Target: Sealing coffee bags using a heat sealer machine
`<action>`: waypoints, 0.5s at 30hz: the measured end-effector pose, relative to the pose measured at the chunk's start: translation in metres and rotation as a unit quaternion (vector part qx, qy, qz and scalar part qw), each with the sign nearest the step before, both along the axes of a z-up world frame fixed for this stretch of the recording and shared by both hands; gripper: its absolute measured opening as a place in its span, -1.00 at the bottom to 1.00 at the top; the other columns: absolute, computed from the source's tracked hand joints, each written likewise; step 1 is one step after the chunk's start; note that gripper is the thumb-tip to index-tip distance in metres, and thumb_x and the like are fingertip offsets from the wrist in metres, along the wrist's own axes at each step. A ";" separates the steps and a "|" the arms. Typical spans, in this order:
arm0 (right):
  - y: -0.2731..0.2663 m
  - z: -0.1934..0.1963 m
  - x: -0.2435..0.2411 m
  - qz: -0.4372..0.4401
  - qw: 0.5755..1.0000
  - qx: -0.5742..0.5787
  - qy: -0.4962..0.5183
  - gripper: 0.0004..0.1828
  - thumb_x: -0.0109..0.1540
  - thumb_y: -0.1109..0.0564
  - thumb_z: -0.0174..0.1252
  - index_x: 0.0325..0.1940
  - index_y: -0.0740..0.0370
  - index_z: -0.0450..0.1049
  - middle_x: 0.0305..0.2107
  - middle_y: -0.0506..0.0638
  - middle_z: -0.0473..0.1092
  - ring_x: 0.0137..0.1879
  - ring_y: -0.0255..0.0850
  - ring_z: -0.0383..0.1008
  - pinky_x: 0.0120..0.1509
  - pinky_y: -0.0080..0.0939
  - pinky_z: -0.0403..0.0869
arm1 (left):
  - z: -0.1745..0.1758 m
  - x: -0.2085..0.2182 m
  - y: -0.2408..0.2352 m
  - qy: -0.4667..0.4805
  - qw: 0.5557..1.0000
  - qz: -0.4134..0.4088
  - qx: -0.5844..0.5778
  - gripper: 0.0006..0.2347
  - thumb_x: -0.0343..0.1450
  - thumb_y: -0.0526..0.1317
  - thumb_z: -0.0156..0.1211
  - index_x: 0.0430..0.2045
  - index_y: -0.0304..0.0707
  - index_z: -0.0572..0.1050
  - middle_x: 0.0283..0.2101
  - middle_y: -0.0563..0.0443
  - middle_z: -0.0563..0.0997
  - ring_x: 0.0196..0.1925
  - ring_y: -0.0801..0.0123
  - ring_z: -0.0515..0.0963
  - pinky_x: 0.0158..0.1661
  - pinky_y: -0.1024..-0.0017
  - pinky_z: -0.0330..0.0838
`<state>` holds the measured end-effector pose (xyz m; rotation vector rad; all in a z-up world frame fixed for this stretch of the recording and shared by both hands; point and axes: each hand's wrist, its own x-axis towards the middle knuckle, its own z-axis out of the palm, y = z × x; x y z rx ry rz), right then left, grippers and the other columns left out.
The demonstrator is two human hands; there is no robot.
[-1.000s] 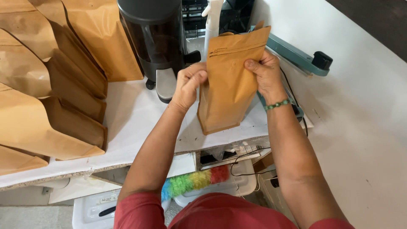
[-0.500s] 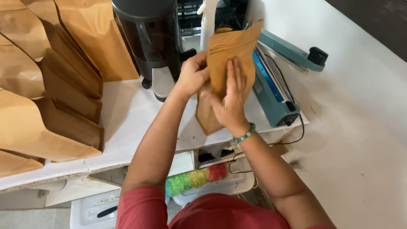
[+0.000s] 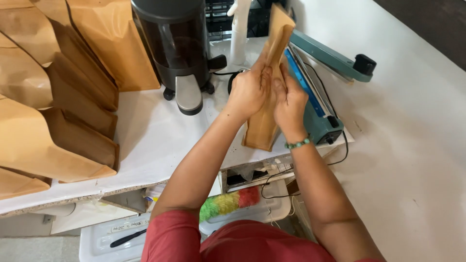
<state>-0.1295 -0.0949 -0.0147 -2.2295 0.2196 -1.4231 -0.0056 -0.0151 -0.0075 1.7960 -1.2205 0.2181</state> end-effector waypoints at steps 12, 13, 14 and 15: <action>0.016 0.002 0.012 -0.067 0.996 -0.024 0.045 -0.40 0.42 0.04 0.03 0.54 0.19 0.15 0.26 0.23 0.38 0.32 0.13 0.43 0.39 0.03 0.42 | -0.012 -0.017 0.007 0.113 0.993 -0.041 -0.016 -0.60 0.56 0.14 -0.11 0.26 0.19 0.41 0.01 -0.19 0.68 0.08 -0.09 0.63 0.03 0.01 0.53; 0.016 0.000 0.010 -0.067 0.996 -0.024 0.045 -0.40 0.42 0.04 0.03 0.54 0.19 0.15 0.26 0.23 0.38 0.32 0.13 0.43 0.39 0.03 0.42 | 0.018 -0.034 0.026 0.112 0.993 -0.042 -0.016 -0.60 0.56 0.14 -0.11 0.26 0.19 0.41 0.01 -0.19 0.68 0.08 -0.09 0.63 0.03 0.01 0.53; 0.016 -0.001 0.008 -0.039 0.998 -0.023 0.050 -0.36 0.40 0.02 0.07 0.55 0.19 0.14 0.29 0.22 0.32 0.36 0.13 0.35 0.43 0.04 0.35 | 0.048 -0.050 0.045 0.120 0.989 -0.085 -0.009 -0.45 0.49 0.19 -0.10 0.31 -0.09 0.31 0.11 -0.46 0.56 0.15 -0.34 0.53 0.15 -0.11 0.40; 0.016 -0.004 0.004 -0.014 0.998 -0.023 0.055 -0.31 0.38 0.01 0.12 0.56 0.19 0.13 0.33 0.21 0.26 0.40 0.13 0.28 0.47 0.06 0.28 | 0.077 -0.068 0.063 0.127 0.983 -0.129 -0.002 -0.28 0.43 0.24 -0.09 0.37 -0.36 0.21 0.20 -0.74 0.45 0.21 -0.59 0.44 0.27 -0.23 0.27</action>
